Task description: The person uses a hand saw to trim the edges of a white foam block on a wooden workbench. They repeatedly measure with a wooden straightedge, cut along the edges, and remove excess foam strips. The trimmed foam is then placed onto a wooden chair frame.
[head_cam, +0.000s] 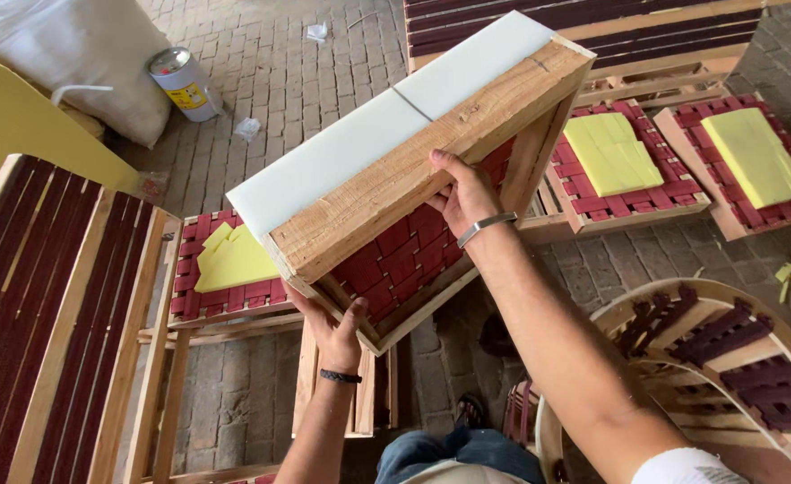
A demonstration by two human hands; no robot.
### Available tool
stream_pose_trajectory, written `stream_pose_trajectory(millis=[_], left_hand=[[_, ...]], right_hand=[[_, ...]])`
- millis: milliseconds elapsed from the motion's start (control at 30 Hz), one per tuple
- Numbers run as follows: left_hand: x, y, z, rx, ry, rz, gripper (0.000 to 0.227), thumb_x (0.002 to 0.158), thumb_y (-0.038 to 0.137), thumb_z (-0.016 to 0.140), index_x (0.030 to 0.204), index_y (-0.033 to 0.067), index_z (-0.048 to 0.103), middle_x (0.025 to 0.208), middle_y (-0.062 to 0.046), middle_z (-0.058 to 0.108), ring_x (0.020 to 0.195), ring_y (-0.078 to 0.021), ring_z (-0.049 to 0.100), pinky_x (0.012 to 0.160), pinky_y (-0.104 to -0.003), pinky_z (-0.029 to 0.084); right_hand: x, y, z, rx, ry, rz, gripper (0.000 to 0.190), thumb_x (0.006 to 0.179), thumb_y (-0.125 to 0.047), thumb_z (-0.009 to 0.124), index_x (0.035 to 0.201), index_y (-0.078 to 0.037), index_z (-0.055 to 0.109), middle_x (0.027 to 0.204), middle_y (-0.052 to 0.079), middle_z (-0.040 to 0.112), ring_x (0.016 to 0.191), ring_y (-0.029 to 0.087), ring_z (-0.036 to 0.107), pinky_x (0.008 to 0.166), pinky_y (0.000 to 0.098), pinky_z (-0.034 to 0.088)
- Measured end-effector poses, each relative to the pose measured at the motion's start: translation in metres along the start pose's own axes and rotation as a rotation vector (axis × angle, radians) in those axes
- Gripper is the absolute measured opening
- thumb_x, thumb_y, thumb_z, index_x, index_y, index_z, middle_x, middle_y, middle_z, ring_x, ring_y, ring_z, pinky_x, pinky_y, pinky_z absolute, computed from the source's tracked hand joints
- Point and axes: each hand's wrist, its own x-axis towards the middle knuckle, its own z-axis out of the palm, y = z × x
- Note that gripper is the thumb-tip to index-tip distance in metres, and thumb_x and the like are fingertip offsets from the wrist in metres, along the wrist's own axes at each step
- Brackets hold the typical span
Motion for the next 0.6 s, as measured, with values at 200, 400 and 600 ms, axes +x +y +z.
stream_pose_trajectory(millis=[200,400,600], left_hand=[[0.045,-0.04,0.062,0.044,-0.028,-0.099,0.129,0.07,0.018,0.08,0.167,0.013,-0.005,0.172,-0.019,0.013,0.159,-0.0346,0.014,0.128,-0.048,0.015],[0.118,-0.102,0.123,0.019,-0.111,-0.232,0.13,0.071,0.018,0.08,0.165,0.0147,-0.01,0.173,-0.02,0.01,0.159,-0.0343,0.013,0.126,-0.05,0.017],[0.178,-0.172,0.198,0.105,-0.167,-0.331,0.127,0.07,0.015,0.078,0.165,0.0141,-0.008,0.167,-0.02,0.02,0.155,-0.0336,0.022,0.123,-0.046,0.025]], right_hand=[[0.089,-0.01,-0.037,-0.017,0.047,0.024,0.061,0.076,-0.031,0.083,0.125,-0.005,0.059,0.121,0.012,0.063,0.115,0.026,0.063,0.098,0.0453,0.058],[0.174,-0.03,-0.068,-0.046,0.183,0.022,0.067,0.08,-0.03,0.08,0.133,-0.006,0.049,0.127,0.014,0.057,0.124,0.028,0.058,0.108,0.045,0.053],[0.264,-0.048,-0.133,0.005,0.22,0.021,0.059,0.081,-0.028,0.079,0.129,-0.004,0.055,0.127,0.012,0.061,0.124,0.026,0.059,0.107,0.046,0.052]])
